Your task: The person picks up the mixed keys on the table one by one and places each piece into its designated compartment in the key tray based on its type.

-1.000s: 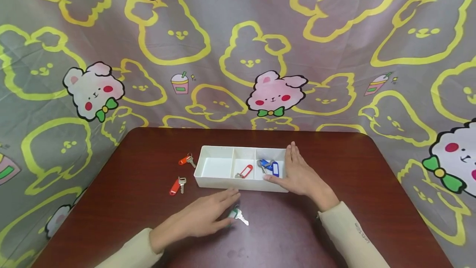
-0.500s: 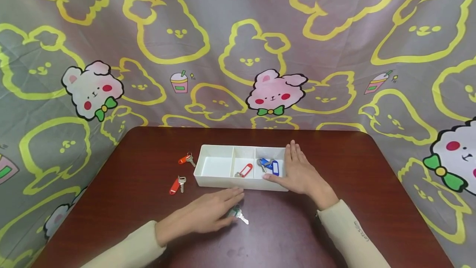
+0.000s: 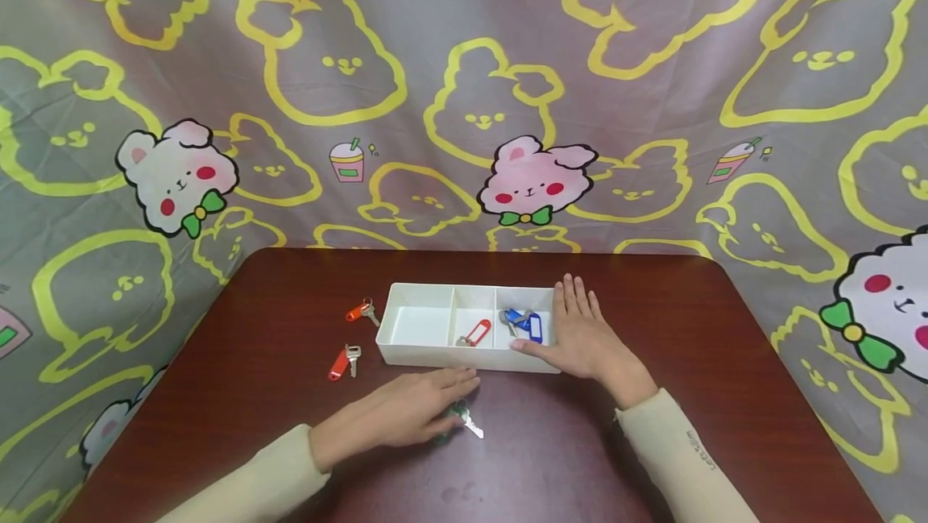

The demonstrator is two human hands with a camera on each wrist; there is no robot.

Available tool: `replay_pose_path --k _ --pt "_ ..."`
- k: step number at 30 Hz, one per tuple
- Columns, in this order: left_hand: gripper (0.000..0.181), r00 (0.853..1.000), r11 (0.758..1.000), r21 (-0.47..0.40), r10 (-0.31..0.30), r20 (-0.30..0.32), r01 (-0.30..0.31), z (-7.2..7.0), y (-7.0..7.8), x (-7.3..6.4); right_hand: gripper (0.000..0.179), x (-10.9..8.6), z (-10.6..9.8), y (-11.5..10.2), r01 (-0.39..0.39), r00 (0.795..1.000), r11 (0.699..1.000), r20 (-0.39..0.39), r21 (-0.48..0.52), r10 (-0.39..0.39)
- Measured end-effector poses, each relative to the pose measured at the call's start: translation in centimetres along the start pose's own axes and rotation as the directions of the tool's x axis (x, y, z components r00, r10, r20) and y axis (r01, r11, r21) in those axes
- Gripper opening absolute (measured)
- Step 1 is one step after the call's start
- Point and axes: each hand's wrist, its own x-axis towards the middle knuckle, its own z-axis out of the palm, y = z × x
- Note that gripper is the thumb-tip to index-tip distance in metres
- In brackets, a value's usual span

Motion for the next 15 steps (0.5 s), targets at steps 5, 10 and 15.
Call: replay_pose_path --k 5,10,15 --pt "0.058 1.0 1.0 0.019 -0.02 0.021 0.02 0.62 -0.04 0.14 0.13 0.02 -0.04 -0.08 0.003 1.0 1.0 0.013 0.009 -0.003" --pt "0.057 0.999 0.999 0.027 -0.023 0.034 0.022 0.94 -0.05 0.11 0.13 0.03 -0.21 -0.26 0.001 1.0 1.0 0.025 0.019 -0.001" --pt "0.054 0.999 0.999 0.044 -0.014 0.035 0.012 0.93 -0.13 0.1 0.13 -0.04 -0.3 -0.23 -0.011 0.999 1.0 0.035 0.028 0.01"
